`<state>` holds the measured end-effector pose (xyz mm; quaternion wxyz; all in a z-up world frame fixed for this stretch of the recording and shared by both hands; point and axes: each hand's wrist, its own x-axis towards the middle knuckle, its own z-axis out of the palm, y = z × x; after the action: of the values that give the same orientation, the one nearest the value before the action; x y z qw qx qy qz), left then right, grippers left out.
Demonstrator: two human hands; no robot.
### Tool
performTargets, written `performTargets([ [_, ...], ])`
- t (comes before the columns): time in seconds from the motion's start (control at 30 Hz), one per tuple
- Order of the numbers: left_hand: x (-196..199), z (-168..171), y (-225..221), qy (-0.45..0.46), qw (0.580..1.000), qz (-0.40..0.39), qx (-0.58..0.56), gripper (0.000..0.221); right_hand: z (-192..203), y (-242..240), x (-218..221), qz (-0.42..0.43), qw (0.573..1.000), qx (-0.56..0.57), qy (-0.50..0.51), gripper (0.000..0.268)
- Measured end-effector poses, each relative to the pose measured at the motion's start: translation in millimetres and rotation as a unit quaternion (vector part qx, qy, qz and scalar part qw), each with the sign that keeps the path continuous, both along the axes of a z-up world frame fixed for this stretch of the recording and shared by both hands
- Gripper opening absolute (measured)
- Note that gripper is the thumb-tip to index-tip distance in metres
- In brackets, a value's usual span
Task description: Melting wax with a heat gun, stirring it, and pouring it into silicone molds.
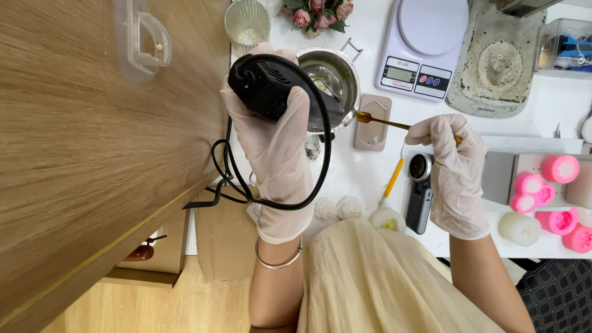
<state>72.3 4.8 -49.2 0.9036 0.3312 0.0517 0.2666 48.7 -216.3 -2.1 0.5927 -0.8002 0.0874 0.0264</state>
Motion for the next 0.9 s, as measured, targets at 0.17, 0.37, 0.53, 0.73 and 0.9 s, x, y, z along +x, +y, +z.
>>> performTargets([
  [0.17,-13.6,32.0,-7.2,-0.024,0.999,0.016,-0.031,0.051,0.1,0.8,-8.8,-0.008,0.999,0.032,0.012,0.033],
  [0.37,-19.4,43.1,3.1,-0.024,0.999,-0.007,-0.032,0.042,-1.4,-2.3,-9.3,-0.004,0.998,0.054,-0.03,0.031],
  [0.53,-20.8,33.1,5.6,-0.036,0.998,0.04,0.024,0.036,-4.2,7.4,4.7,0.02,0.998,0.064,0.004,0.015],
  [0.73,-26.5,39.3,3.0,-0.038,0.996,0.073,0.041,0.043,-13.8,18.6,26.6,0.135,0.988,-0.075,-0.008,0.011],
  [0.9,-37.0,56.1,-6.5,-0.037,0.995,0.083,0.031,0.044,-35.4,12.9,42.4,0.298,0.869,-0.283,-0.275,0.015],
])
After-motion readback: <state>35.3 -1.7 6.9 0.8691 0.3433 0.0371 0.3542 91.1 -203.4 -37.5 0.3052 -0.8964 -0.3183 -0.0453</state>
